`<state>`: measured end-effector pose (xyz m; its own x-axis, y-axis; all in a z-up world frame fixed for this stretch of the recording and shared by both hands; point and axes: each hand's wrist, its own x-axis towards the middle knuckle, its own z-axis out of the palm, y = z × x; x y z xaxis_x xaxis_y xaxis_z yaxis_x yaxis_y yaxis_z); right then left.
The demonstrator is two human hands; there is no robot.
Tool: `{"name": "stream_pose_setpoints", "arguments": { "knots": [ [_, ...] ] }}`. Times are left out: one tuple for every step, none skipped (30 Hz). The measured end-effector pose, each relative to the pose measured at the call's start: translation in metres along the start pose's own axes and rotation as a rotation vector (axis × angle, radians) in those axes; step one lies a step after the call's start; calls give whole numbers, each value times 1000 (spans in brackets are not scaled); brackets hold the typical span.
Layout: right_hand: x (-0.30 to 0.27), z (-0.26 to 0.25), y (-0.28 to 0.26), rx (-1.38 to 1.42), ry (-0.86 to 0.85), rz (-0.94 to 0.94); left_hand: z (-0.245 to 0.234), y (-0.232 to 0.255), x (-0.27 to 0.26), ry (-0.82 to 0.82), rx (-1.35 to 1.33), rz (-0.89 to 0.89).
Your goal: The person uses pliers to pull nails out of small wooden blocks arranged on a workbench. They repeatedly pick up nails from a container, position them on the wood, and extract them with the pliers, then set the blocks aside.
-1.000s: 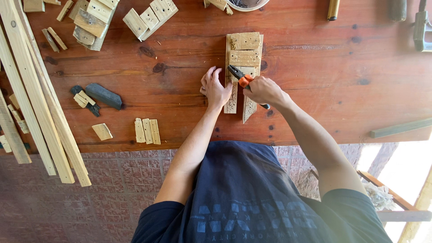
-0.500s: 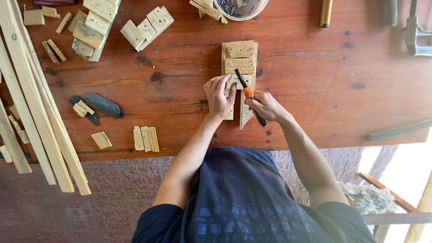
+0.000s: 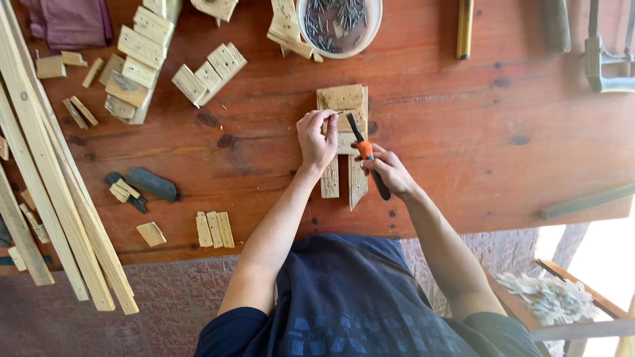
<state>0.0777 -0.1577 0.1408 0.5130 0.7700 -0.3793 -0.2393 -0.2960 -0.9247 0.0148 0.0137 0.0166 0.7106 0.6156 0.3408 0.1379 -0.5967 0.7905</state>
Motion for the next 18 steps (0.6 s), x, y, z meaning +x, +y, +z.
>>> {"name": "stream_pose_setpoints", "arguments": {
  "knots": [
    [2,-3,16,0,0,-8,2,-3,10,3,2,7],
    [3,-6,34,-6,43,38,3,-6,19,19,-9,-3],
    [4,-9,51,-12,86,83,5,-9,27,34,-21,-13],
    [4,-10,56,-11,87,77,6,-12,38,35,-20,-7],
    [5,-11,60,26,122,128,8,-15,48,31,-16,-15],
    [5,-13,65,63,158,179,11,-18,58,26,-13,-22],
    [5,-13,72,64,160,173,16,-24,65,27,-14,-16],
    [6,-14,78,87,180,179,22,-30,73,24,-28,-28],
    [6,-15,85,111,200,185,28,-35,81,22,-42,-40],
    [7,-15,84,111,204,180,30,-34,88,22,-45,-35],
    [7,-14,84,104,218,174,32,-33,96,20,-15,-27],
    [7,-13,84,98,233,169,34,-32,102,16,14,-19],
    [8,-15,79,99,238,166,41,-38,105,15,12,-14],
    [7,-16,75,108,239,181,48,-44,107,5,24,-18],
    [6,-16,70,117,241,196,54,-50,109,-5,37,-23],
    [7,-18,78,118,245,196,61,-57,108,-8,34,-21],
    [6,-19,86,127,251,191,68,-63,107,-17,68,-38],
    [6,-20,94,136,256,185,74,-69,106,-27,102,-54]
  ]
}}
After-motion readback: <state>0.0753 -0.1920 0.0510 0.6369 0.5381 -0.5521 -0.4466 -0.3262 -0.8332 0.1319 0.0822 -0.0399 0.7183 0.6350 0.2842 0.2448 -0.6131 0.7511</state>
